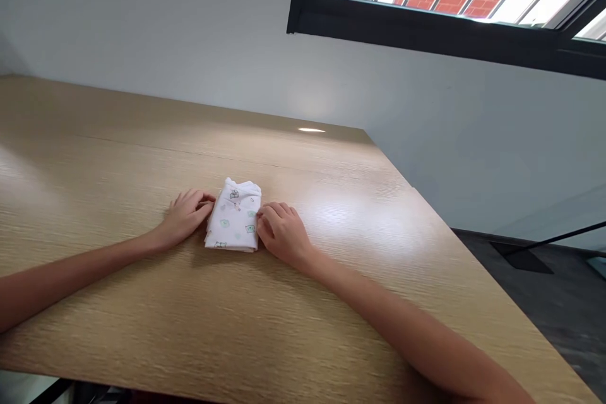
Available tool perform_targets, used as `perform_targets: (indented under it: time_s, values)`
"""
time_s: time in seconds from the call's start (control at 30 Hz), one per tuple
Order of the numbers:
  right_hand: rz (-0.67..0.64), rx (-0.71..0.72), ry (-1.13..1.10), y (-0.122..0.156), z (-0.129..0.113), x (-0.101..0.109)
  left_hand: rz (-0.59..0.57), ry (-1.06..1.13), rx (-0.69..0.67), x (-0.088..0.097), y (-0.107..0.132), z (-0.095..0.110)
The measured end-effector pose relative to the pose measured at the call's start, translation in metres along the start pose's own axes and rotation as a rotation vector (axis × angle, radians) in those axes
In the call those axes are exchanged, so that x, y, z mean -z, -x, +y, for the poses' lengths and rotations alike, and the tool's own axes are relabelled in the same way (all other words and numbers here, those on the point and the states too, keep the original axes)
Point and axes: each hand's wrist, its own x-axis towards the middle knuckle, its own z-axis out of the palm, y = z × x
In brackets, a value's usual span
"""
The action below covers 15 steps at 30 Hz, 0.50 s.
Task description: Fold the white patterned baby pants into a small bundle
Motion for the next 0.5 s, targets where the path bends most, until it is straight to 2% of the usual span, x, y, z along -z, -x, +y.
perform_targets:
  time_s: [0.07, 0.13, 0.2, 0.27, 0.3, 0.43, 0.5]
  values:
    - [-0.029, 0.037, -0.026, 0.001, -0.008, 0.003, -0.023, -0.13, -0.032, -0.002, 0.002, 0.002]
    - [-0.12, 0.076, -0.045, 0.003, -0.02, 0.006, -0.105, -0.102, -0.125, -0.004, 0.006, 0.007]
    - [-0.195, 0.08, -0.044, 0.007, -0.033, 0.008, -0.196, 0.029, -0.259, -0.007, 0.012, 0.013]
    - [-0.194, 0.062, -0.046, 0.013, -0.043, 0.008, -0.273, 0.227, -0.363, -0.009, 0.019, 0.019]
    - [-0.176, 0.056, -0.059, 0.015, -0.047, 0.007, -0.315, 0.342, -0.372, -0.01, 0.022, 0.022]
    - [-0.138, 0.033, -0.162, 0.018, -0.056, 0.01, -0.499, 0.767, -0.181, -0.015, 0.031, 0.028]
    - [-0.166, 0.017, -0.152, 0.014, -0.063, 0.023, -0.496, 0.872, -0.127, -0.017, 0.036, 0.03]
